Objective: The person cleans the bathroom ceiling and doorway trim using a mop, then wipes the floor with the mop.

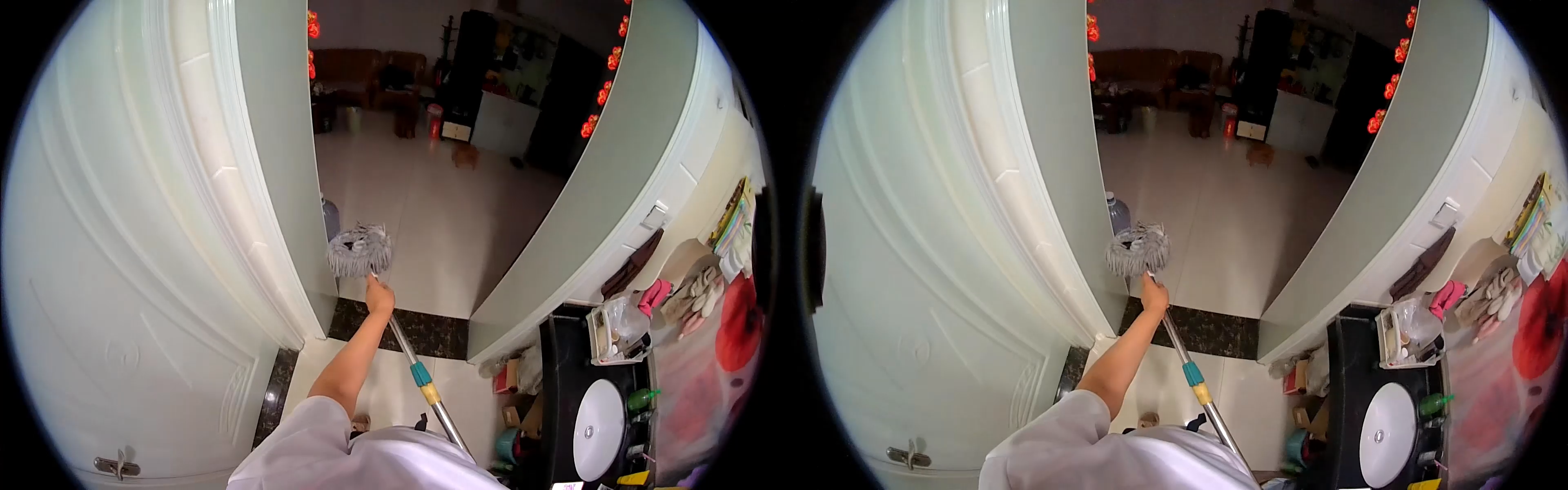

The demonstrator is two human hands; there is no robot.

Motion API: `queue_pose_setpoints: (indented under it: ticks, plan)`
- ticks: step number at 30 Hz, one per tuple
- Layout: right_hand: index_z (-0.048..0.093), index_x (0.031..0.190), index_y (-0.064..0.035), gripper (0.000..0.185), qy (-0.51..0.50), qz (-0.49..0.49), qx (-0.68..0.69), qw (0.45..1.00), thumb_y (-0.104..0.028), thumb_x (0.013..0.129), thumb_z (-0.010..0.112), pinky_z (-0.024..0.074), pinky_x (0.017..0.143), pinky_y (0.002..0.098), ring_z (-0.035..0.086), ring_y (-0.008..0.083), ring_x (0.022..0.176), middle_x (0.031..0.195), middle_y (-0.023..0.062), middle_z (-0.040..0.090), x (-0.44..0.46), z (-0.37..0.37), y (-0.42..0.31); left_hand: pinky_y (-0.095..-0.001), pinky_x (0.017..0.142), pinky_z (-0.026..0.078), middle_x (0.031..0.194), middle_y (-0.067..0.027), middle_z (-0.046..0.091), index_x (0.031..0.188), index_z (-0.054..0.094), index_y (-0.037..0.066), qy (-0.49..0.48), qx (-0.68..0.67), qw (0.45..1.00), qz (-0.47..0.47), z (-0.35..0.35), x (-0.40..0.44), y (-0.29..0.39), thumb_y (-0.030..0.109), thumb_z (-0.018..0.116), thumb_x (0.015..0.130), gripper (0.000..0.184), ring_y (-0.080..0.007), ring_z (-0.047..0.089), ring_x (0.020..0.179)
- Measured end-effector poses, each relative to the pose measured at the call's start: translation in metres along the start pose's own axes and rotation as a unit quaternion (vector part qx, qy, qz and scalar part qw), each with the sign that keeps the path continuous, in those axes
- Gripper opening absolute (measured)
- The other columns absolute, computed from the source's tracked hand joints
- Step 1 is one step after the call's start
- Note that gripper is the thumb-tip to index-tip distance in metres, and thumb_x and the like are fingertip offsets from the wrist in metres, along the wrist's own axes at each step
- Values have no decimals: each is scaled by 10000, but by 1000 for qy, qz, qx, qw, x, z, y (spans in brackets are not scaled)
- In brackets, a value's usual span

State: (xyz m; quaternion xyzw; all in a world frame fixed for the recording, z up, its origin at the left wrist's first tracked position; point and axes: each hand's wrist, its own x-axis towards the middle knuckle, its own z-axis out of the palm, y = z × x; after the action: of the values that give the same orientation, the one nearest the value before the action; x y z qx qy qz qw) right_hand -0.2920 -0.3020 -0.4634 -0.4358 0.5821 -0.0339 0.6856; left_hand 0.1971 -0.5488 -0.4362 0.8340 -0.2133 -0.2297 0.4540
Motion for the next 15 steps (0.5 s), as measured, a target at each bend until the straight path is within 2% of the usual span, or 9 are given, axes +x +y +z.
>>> queue_pose_setpoints:
  ticks: [1,4,6,9,12,13,15]
  plan:
    - [539,1183,-46,431,1,-1,0,1000,-227,814,668,452,753,355,558,191,879,965,111,614,0,1,-1,-439,864,474,1162,-239,557,1419,254,34,-3,3,1000,-4,1,-4,-1,38,533,862,623,-374,569,1052]
    - [538,1178,-44,420,-6,-8,-4,1000,-222,819,663,449,748,356,554,189,873,958,109,612,5,1,-1,-432,858,463,1161,-233,563,1485,36,104,23,-4,996,88,-10,8,31,19,520,854,799,-351,583,1031]
    - [538,1174,-42,413,-8,-14,-6,1000,-219,821,660,447,744,357,552,188,869,954,107,610,10,1,-3,-436,855,456,1147,-234,577,1484,-21,132,33,-42,990,130,-25,19,64,18,502,856,825,-364,590,998]
    - [538,1168,-40,402,-12,-22,-9,1000,-214,826,656,444,739,357,549,187,863,948,105,607,17,2,-4,-448,852,455,1152,-243,582,1483,-25,153,85,-69,976,190,-54,38,112,38,505,860,825,-389,592,985]
    - [538,1163,-37,392,-16,-33,-9,999,-210,830,652,442,733,358,545,186,857,942,103,605,25,3,-7,-461,846,456,1135,-260,588,1480,-36,163,75,-92,980,157,-86,54,163,62,519,860,838,-407,597,970]
    - [538,1161,-37,388,-17,-38,-10,999,-208,831,650,441,731,358,544,185,855,940,102,604,28,4,-10,-467,855,450,1141,-272,581,1480,-35,168,84,-96,977,173,-97,54,179,70,518,864,833,-419,591,978]
    - [538,1157,-35,381,-22,-47,-14,999,-205,834,647,439,728,359,542,184,851,936,101,602,33,6,-11,-461,742,499,1098,-274,598,1480,-39,195,125,-94,962,226,-114,56,205,93,500,891,804,-405,629,864]
